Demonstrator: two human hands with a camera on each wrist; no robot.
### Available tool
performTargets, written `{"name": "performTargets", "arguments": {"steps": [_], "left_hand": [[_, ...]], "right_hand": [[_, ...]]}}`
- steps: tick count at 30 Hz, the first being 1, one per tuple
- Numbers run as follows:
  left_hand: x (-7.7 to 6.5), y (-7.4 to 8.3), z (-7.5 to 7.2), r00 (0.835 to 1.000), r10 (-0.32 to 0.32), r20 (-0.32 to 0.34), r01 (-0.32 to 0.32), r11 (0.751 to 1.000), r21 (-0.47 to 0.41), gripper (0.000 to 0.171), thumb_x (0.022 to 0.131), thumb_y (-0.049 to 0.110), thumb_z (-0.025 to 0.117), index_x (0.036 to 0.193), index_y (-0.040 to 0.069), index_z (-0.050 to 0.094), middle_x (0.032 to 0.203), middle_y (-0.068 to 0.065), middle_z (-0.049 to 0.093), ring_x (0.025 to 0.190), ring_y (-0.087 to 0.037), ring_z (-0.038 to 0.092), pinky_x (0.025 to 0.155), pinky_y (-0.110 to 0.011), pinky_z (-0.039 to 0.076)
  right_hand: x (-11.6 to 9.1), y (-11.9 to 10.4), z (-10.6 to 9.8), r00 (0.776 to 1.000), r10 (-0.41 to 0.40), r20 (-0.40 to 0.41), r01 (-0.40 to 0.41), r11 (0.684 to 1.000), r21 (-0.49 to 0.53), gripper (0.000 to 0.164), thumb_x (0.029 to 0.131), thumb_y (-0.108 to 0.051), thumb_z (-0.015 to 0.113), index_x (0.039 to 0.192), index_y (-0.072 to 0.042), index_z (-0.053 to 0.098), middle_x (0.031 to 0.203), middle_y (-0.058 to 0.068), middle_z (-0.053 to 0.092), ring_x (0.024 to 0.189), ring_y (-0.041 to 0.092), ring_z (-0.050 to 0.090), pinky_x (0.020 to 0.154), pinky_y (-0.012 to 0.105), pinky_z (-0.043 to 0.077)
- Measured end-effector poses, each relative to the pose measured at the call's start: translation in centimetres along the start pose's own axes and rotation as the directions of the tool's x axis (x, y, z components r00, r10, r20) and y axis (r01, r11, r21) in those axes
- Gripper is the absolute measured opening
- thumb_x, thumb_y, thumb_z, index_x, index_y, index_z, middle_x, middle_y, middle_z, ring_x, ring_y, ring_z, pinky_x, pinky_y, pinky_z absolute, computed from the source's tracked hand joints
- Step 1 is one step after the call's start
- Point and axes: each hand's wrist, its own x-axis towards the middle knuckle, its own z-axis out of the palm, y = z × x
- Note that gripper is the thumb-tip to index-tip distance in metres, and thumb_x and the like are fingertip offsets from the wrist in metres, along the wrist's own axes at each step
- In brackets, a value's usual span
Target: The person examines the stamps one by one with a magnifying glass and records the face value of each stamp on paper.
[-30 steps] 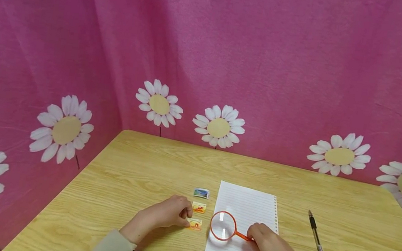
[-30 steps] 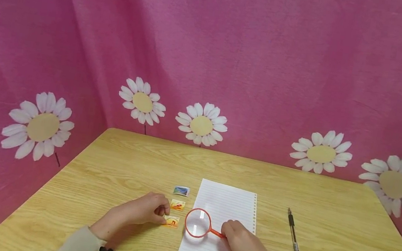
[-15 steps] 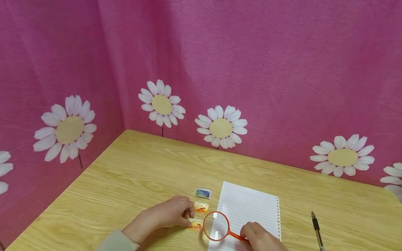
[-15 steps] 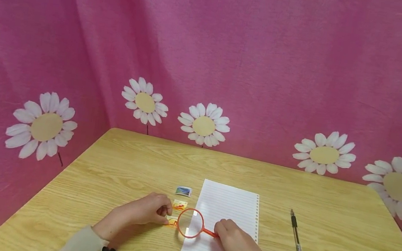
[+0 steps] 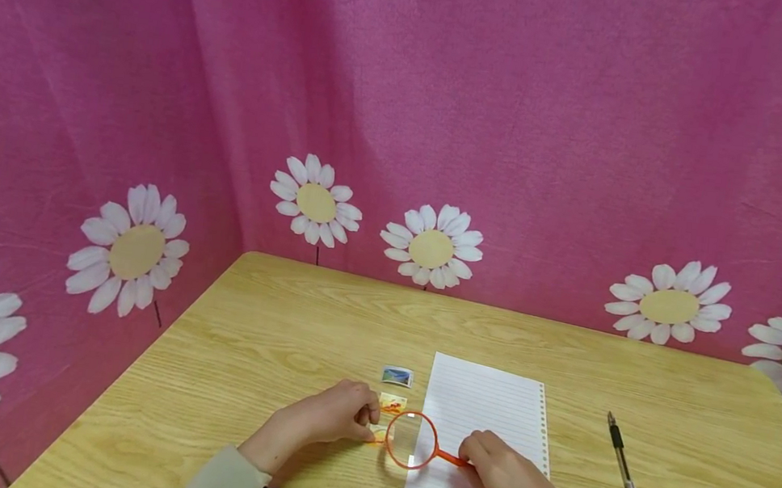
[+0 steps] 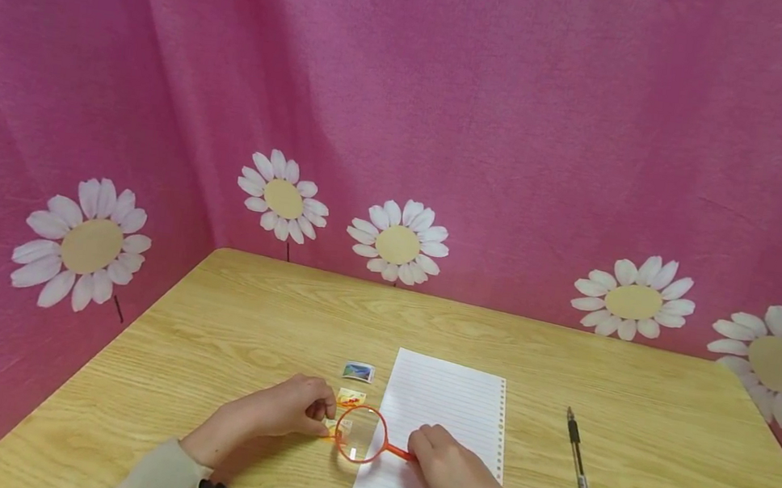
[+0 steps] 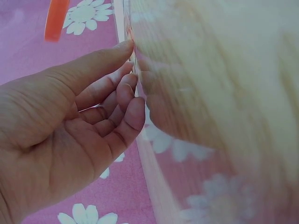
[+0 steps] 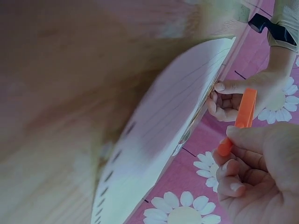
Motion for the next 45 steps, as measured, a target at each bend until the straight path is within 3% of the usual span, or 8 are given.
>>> {"name": "performTargets", "arguments": {"steps": [20,34,45], "left_hand": [[0.05,0.02,-0.35,0.998,0.052,-0.035,-0.051,0.998,0.041,0.014,0.081,0.006,0.077,0.083,0.004,0.063,0.073,-0.003,0.057,0.068,-0.003,0.042,0.065,-0.017,0.038],[-0.07,0.28,-0.18,1.000,0.005,-0.021,-0.005,1.000,0.002,0.013,0.082,0.005,0.076,0.085,0.004,0.064,0.073,0.002,0.052,0.068,-0.003,0.042,0.064,-0.018,0.038],[-0.23,0.08,-0.17,0.999,0.031,-0.024,-0.030,0.999,0.019,0.014,0.082,0.006,0.076,0.085,0.005,0.063,0.074,0.001,0.053,0.069,-0.002,0.041,0.067,-0.018,0.038]], "right_hand": [[0.84,-0.25,0.12,0.999,-0.032,-0.006,0.032,0.999,-0.008,0.026,0.074,-0.005,0.076,0.086,-0.014,0.056,0.081,-0.009,0.052,0.073,0.002,0.050,0.063,0.010,0.043],[0.79,-0.42,0.30,0.999,-0.041,0.002,0.041,0.999,-0.006,0.020,0.081,-0.007,0.074,0.087,-0.013,0.056,0.082,-0.008,0.053,0.074,0.002,0.050,0.063,0.010,0.043],[0.87,-0.64,0.29,1.000,-0.019,0.005,0.019,1.000,-0.020,0.026,0.074,-0.004,0.077,0.085,-0.015,0.055,0.081,-0.010,0.051,0.073,0.001,0.048,0.065,0.011,0.042]]}}
